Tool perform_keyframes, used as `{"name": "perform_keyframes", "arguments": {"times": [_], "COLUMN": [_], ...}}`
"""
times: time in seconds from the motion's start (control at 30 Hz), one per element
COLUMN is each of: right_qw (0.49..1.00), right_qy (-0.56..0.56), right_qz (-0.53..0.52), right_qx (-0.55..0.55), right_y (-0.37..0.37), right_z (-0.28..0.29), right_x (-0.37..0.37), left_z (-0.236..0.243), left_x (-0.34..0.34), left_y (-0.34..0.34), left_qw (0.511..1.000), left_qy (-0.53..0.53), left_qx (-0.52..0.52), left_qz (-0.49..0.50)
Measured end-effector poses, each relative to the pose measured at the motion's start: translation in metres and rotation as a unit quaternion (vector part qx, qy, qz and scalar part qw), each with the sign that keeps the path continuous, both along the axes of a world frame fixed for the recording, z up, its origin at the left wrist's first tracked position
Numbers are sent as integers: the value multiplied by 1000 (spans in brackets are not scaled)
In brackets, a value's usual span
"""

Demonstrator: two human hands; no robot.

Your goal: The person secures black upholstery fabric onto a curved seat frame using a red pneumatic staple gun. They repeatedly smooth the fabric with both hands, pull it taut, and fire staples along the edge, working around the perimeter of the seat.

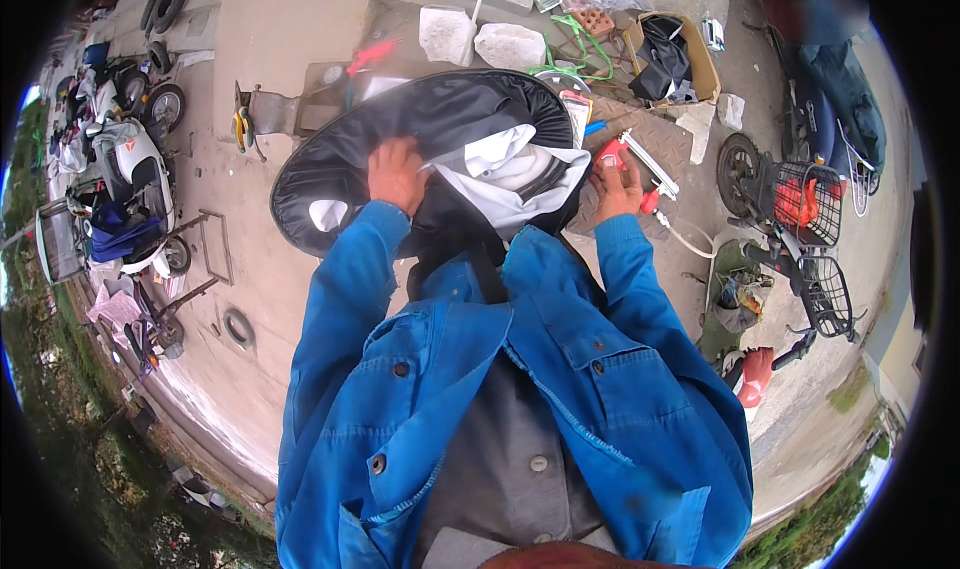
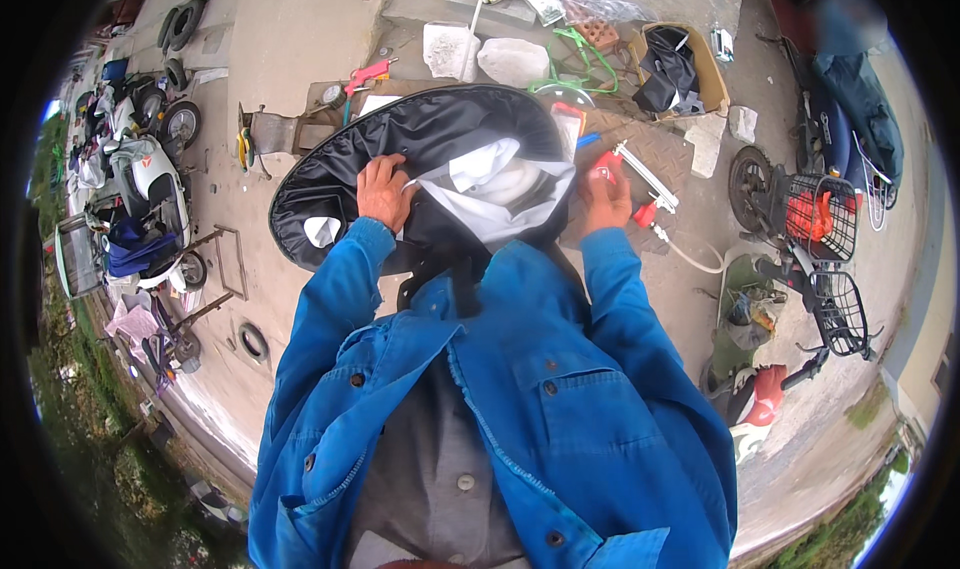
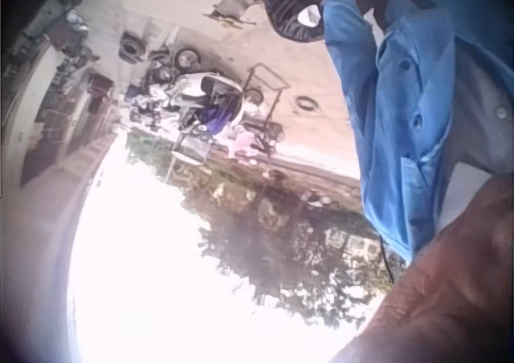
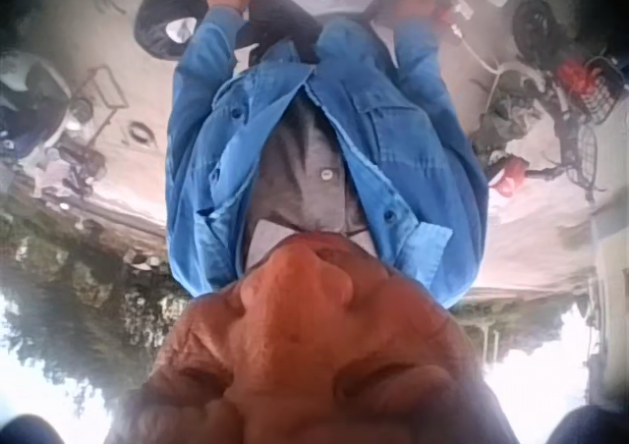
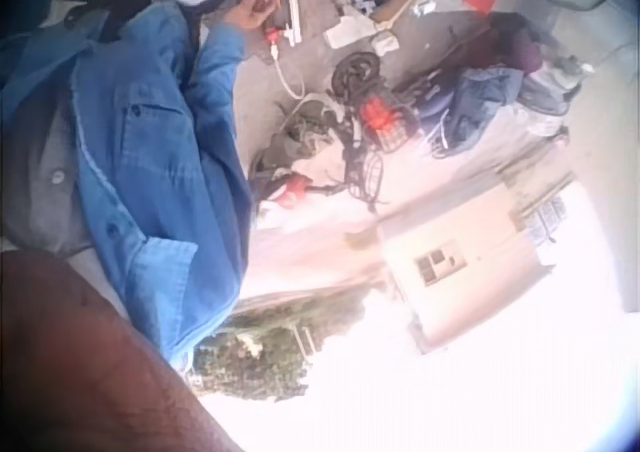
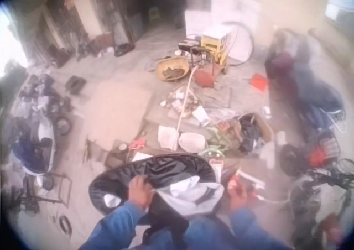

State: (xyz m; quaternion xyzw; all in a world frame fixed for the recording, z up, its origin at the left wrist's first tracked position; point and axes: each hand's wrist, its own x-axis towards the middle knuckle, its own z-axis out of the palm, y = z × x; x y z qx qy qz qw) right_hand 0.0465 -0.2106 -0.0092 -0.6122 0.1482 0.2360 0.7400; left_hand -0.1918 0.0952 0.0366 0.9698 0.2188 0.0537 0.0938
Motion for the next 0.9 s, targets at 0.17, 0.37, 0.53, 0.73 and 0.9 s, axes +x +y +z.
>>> {"name": "perform_keyframes", "arguments": {"times": [0.17, 0.37, 0.53, 0.73, 0.9], "right_qw": [959, 942, 946, 952, 994], "right_qy": [27, 293, 315, 280, 59], "right_qz": [115, 152, 15, -32, -6], "right_qx": [-257, -58, -67, -117, -90], "right_y": [-37, 20, 52, 69, 84], "right_z": [-76, -42, -72, 7, 54], "right_x": [-86, -149, -151, -135, -67], "left_z": [17, 7, -11, 32, 27], "left_x": [33, 43, 64, 57, 28], "left_y": [49, 130, 179, 167, 197], "left_qw": [995, 978, 946, 940, 947], "left_qy": [59, 195, 302, 307, 93], "left_qx": [16, -24, -117, -148, -303], "left_qz": [83, 75, 9, -10, 52]}}
